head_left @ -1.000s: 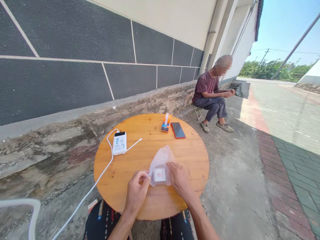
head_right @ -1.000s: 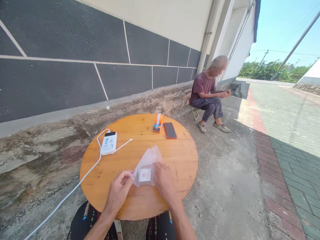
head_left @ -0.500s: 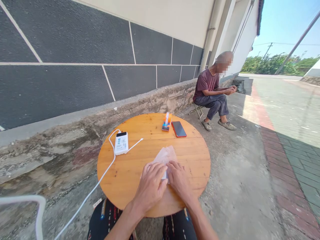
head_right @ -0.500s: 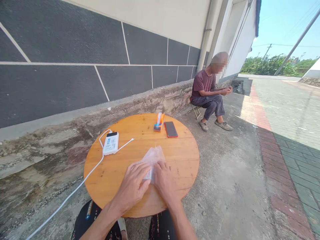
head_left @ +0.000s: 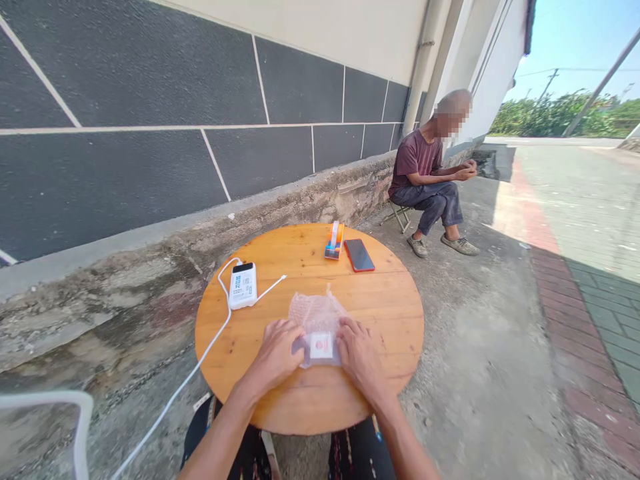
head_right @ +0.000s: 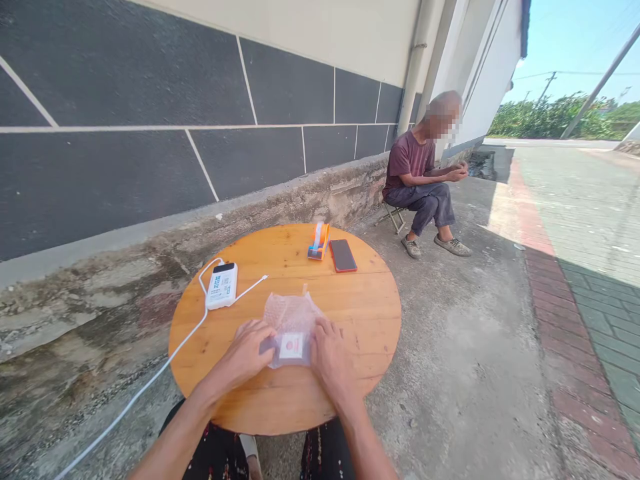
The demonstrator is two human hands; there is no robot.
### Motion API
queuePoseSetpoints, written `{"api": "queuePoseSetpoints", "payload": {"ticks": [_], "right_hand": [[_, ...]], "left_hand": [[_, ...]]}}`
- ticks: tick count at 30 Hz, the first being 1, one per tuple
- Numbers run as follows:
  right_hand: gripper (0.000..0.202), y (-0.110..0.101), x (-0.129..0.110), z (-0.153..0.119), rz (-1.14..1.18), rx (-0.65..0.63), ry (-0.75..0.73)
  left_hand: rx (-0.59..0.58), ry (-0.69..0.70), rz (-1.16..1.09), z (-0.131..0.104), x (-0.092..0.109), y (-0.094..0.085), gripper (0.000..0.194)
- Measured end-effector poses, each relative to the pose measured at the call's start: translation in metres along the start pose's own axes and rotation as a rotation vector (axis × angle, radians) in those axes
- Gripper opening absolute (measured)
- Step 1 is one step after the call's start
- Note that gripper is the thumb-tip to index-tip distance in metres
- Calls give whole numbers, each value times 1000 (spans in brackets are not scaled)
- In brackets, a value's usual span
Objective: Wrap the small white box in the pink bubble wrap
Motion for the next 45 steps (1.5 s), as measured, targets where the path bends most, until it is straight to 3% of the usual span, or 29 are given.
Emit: {"api": "queuePoseSetpoints", "payload": {"ticks": [3,8,11,16,19,21,26,30,34,41,45], "right_hand": [[22,-3,4,12,93,36,38],[24,-20,17,18,317,52,63],[25,-29,21,-3,450,-94,-5],[28,-36,10,-47,274,-383,-80],[34,-38,-7,-53,132,-445,-133],[41,-40,-17,-52,65,-423,-178],[40,-40,-25,-51,23,-408,-203],[29,-35,-20,-36,103,-299,-110],[44,-19,-18,-4,-46,-230,-72],[39,-7,-12,36,-165,-155,40],[34,-2,2,46,-175,-126,110]], "left_hand": [[67,-30,63,10,0,-6,12],[192,-9,137,10,15,-27,18],[136,102,98,-12,35,-31,22],[-75,113,-42,-54,50,-16,3],[-102,76,-35,-61,47,-13,20],[-47,60,5,-57,44,-18,27],[68,103,0,-39,45,-24,15],[65,126,-71,-24,35,-7,48],[37,100,-40,-8,10,9,65],[33,88,21,11,-9,15,36],[29,26,84,16,-14,18,33]]}}
Point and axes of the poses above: each hand's wrist, its own z-axis towards the middle knuckle, its own y-axis out of the palm, x = y × z, the point moved 7 cm from there along z, towards the middle knuckle, and after that the axes turned 14 degrees about y, right-handed, at the moved point
